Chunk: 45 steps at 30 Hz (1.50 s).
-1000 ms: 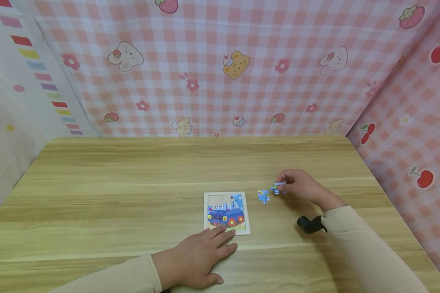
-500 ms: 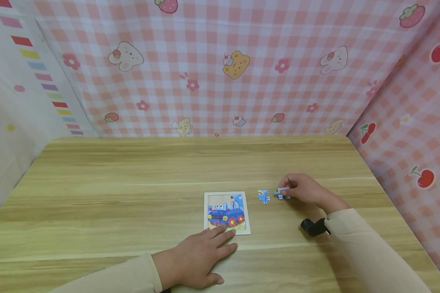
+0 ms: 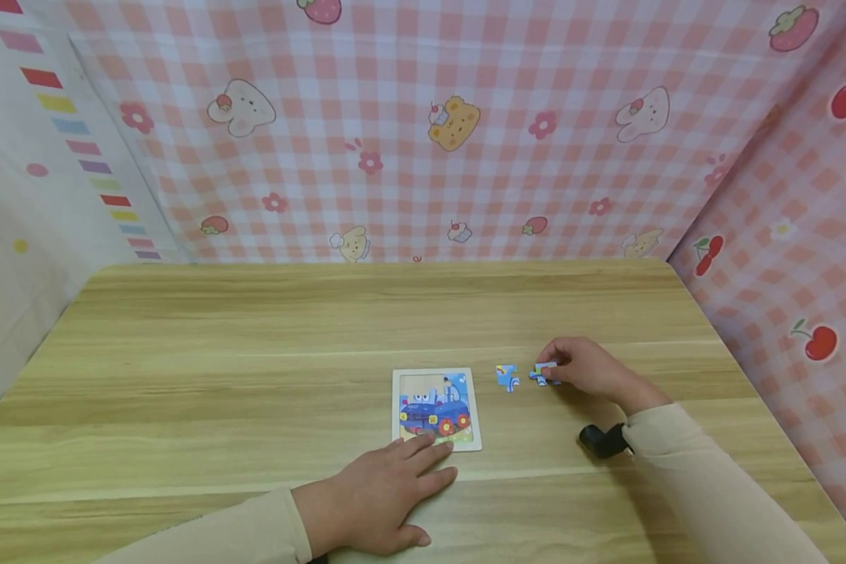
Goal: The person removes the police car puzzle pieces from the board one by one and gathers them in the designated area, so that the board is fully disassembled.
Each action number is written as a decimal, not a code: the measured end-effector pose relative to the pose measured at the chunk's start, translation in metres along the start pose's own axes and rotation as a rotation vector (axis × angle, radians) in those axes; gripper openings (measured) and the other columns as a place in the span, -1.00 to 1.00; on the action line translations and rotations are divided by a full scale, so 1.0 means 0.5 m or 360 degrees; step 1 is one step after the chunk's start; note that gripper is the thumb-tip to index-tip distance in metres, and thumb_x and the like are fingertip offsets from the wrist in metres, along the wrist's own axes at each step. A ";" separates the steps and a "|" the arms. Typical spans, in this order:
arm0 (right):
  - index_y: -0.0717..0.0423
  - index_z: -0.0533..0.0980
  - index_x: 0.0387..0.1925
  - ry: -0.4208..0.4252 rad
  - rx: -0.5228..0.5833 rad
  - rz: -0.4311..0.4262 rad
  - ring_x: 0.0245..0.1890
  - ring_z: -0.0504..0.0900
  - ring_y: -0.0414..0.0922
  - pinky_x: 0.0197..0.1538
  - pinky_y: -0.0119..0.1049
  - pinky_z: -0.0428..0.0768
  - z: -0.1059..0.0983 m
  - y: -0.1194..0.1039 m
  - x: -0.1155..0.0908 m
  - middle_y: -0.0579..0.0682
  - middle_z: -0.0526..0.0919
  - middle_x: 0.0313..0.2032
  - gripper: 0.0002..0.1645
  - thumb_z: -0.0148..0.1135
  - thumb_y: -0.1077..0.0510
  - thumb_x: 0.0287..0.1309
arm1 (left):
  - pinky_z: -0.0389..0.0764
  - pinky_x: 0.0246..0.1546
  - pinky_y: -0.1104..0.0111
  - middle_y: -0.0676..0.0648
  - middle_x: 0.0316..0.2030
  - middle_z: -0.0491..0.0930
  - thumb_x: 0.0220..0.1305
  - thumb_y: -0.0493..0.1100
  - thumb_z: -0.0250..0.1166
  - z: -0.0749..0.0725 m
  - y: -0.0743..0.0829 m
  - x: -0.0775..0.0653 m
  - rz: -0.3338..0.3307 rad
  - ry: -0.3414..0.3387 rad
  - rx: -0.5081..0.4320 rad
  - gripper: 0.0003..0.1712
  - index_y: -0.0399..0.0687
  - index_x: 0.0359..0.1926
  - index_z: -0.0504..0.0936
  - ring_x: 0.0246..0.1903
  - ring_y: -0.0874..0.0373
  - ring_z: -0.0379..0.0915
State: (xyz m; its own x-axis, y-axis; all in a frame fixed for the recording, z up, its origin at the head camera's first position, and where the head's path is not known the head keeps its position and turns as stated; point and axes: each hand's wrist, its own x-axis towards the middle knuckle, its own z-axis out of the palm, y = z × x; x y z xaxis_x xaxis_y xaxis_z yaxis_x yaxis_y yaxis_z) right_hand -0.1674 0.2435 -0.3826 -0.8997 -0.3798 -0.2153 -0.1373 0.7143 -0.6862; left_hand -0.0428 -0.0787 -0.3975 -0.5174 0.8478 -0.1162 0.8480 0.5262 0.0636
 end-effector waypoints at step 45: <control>0.34 0.59 -0.26 0.0076 -0.0125 0.0009 -0.32 0.53 -0.11 -0.17 -0.20 0.50 0.007 -0.002 0.007 0.07 0.62 -0.35 -0.86 0.26 0.31 0.16 | 0.34 0.27 0.21 -0.06 0.40 0.21 0.22 0.33 0.17 0.000 -0.002 0.000 -0.0003 -0.0044 -0.0064 -0.20 0.10 0.39 0.31 0.38 -0.01 0.12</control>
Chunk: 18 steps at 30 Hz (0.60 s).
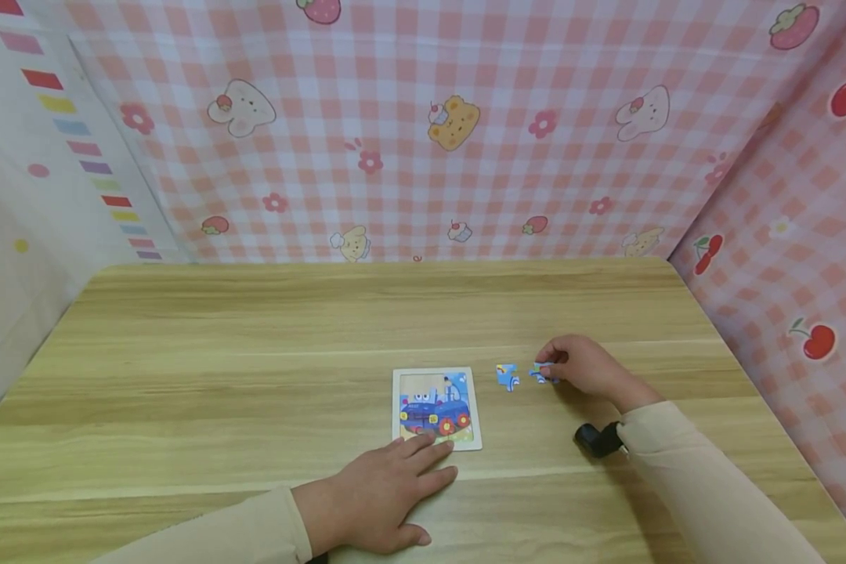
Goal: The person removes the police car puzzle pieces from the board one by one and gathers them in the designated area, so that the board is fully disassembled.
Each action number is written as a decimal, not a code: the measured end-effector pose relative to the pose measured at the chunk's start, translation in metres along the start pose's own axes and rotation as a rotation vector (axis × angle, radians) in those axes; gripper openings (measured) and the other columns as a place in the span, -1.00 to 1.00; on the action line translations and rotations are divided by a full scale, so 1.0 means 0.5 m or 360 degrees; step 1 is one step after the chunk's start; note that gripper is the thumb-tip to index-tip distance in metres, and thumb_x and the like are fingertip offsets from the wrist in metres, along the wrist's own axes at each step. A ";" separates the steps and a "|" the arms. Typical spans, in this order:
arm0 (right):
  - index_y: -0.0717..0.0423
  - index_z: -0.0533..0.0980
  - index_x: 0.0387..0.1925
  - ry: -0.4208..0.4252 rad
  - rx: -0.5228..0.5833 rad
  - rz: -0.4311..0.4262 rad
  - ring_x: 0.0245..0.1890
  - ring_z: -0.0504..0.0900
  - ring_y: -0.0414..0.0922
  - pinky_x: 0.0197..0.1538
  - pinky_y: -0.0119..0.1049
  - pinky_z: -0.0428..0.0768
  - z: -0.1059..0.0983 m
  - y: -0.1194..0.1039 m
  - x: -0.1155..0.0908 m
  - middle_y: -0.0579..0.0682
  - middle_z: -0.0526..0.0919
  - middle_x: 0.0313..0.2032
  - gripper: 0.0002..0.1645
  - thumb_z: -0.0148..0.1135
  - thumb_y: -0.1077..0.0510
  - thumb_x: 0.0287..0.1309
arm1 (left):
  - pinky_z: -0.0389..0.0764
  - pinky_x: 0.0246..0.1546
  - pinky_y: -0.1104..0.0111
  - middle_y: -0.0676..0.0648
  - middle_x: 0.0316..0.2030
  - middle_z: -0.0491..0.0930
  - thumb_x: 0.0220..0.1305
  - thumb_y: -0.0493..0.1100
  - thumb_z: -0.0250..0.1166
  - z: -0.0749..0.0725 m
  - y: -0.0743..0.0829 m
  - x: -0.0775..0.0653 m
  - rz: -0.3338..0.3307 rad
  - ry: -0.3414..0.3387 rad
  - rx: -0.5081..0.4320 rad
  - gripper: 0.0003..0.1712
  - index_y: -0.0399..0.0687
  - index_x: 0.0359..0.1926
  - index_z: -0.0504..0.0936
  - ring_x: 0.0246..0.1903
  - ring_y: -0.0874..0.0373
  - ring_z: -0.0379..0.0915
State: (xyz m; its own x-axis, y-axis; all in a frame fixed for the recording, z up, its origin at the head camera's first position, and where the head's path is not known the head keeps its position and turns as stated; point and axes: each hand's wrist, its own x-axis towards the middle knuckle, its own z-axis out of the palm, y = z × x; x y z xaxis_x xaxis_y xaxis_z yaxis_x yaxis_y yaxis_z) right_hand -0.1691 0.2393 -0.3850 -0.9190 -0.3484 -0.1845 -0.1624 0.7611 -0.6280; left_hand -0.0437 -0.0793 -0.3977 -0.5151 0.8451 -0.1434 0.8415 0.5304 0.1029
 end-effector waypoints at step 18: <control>0.33 0.48 0.12 0.0166 0.0099 0.0001 -0.02 0.50 0.12 -0.09 -0.10 0.54 0.034 -0.076 0.007 0.23 0.55 -0.03 -0.56 0.23 0.27 0.22 | 0.36 0.25 0.21 -0.06 0.39 0.23 0.20 0.33 0.18 0.001 0.002 -0.002 0.0000 0.0033 0.0039 -0.20 0.09 0.38 0.33 0.38 -0.02 0.13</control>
State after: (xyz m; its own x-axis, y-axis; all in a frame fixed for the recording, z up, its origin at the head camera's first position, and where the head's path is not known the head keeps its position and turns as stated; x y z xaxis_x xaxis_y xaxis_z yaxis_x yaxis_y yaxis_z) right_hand -0.1600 0.1999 -0.3745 -0.9520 -0.2867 -0.1074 -0.1421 0.7246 -0.6743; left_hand -0.0425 -0.0795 -0.3978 -0.5180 0.8465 -0.1229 0.8452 0.5287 0.0787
